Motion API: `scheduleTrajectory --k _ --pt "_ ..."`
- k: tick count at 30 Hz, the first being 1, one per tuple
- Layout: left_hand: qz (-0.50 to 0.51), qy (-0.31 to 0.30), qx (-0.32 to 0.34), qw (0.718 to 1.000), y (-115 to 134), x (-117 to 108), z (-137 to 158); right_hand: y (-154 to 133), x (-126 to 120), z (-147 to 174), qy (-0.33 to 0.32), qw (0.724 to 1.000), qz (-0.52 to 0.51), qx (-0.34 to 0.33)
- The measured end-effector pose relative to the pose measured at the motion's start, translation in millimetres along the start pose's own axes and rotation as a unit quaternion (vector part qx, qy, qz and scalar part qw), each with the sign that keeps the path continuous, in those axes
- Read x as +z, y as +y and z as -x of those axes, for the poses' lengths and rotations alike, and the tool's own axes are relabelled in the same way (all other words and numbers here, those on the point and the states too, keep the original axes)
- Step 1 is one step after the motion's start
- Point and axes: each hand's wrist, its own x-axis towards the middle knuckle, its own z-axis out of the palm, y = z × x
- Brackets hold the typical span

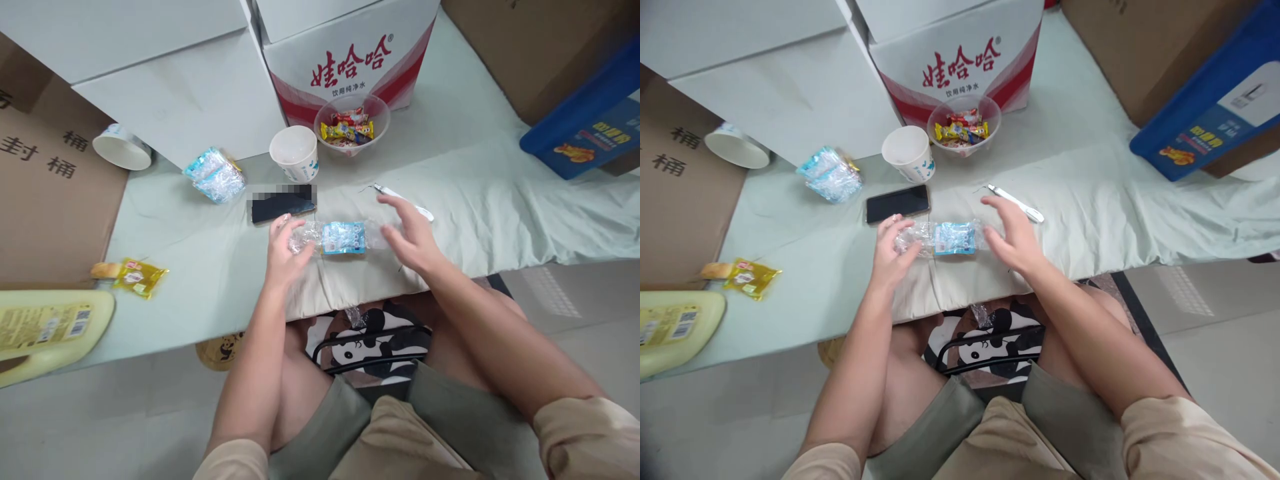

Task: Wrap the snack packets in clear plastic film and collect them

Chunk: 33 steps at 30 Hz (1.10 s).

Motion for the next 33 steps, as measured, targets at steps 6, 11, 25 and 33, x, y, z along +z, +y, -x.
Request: scheduleTrajectory --k 6,11,25,33 --pt "-0.057 0.072 0.085 0.992 3 -12 2 -11 4 8 -0.076 0.985 0.072 -0.139" --pt "0.077 0.026 0.157 0.984 23 -38 19 -30 -14 21 -0.019 0.973 0.089 -0.211" --pt "-0.039 -0.2 -0.09 0.975 26 -49 24 -17 -31 19 0.016 0.984 0.175 -0.031" --pt "-0.145 -0.11 0.06 0.981 17 -34 19 -50 -20 40 -0.247 0.932 0.157 -0.216"
